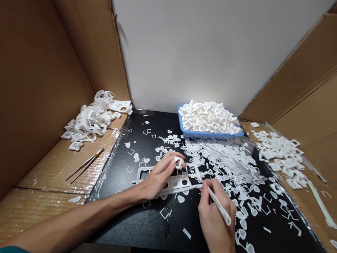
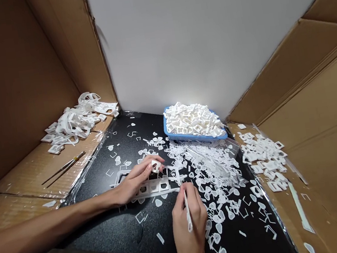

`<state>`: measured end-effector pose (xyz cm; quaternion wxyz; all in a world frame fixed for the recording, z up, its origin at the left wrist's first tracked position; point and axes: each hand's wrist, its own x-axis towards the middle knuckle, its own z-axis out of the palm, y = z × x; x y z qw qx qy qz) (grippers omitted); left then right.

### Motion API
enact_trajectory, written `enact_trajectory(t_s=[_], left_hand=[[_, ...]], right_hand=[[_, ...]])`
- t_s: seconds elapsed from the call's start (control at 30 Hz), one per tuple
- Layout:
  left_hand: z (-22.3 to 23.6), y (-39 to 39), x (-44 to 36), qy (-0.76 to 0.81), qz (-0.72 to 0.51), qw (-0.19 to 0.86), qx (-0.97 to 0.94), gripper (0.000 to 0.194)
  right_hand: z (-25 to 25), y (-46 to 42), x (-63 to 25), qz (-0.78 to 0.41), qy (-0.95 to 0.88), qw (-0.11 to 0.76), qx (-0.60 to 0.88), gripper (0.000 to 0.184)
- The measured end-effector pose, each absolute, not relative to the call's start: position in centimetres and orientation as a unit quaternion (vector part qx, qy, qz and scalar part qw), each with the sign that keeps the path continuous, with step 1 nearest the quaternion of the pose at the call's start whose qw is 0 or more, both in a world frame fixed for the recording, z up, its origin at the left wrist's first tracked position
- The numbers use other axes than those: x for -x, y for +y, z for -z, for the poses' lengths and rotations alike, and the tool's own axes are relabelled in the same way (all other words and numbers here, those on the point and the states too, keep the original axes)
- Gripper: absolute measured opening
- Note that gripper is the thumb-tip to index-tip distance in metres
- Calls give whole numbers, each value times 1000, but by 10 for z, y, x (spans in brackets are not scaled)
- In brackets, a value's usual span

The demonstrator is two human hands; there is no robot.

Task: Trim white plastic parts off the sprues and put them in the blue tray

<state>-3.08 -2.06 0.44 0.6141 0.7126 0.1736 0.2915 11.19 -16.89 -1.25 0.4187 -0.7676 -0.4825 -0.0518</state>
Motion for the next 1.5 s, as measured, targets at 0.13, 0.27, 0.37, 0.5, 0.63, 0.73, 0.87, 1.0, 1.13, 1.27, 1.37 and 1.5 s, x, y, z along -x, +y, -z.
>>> enact_trajectory(t_s=[0.13, 0.27, 0.37, 0.5, 0.63, 0.73, 0.87, 1.0, 1.13, 1.27, 1.37, 1.5], left_hand=[[4, -14, 29, 187, -294, 681, -644, 42], [0, -18, 27, 178, -277, 750, -574, 39], [-5, -24, 27, 170, -266, 772, -552, 37], [-5, -29, 27, 151, -251, 805, -515, 33], [-4, -32, 27, 150, -213, 834, -486, 36], [-7, -33, 28, 154, -214, 813, -519, 40], [-9, -31, 28, 145, -197, 789, -564, 40], [-4, -28, 28, 154, -191, 785, -569, 45], [0, -28, 28, 161, -203, 766, -588, 46], [-3, -31, 28, 166, -202, 746, -612, 46], [-6, -34, 28, 182, -211, 732, -622, 45], [-8, -34, 28, 199, -213, 725, -624, 44]], right_hand=[[0, -173, -119, 7, -457, 428, 780, 33], [-22, -175, -124, -10, -427, 530, 733, 29], [-31, -174, -122, -69, -414, 576, 701, 25], [-27, -167, -114, -203, -369, 628, 654, 25], [-20, -159, -108, -300, -308, 680, 594, 26], [-18, -156, -105, -296, -296, 689, 592, 28], [-17, -156, -104, -218, -333, 651, 647, 29], [-17, -158, -106, -76, -443, 579, 681, 16], [-19, -157, -112, 11, -562, 517, 645, 9], [-21, -156, -120, 45, -627, 462, 625, 12], [-15, -158, -124, 90, -684, 391, 610, 20], [0, -161, -127, 192, -700, 341, 598, 25]])
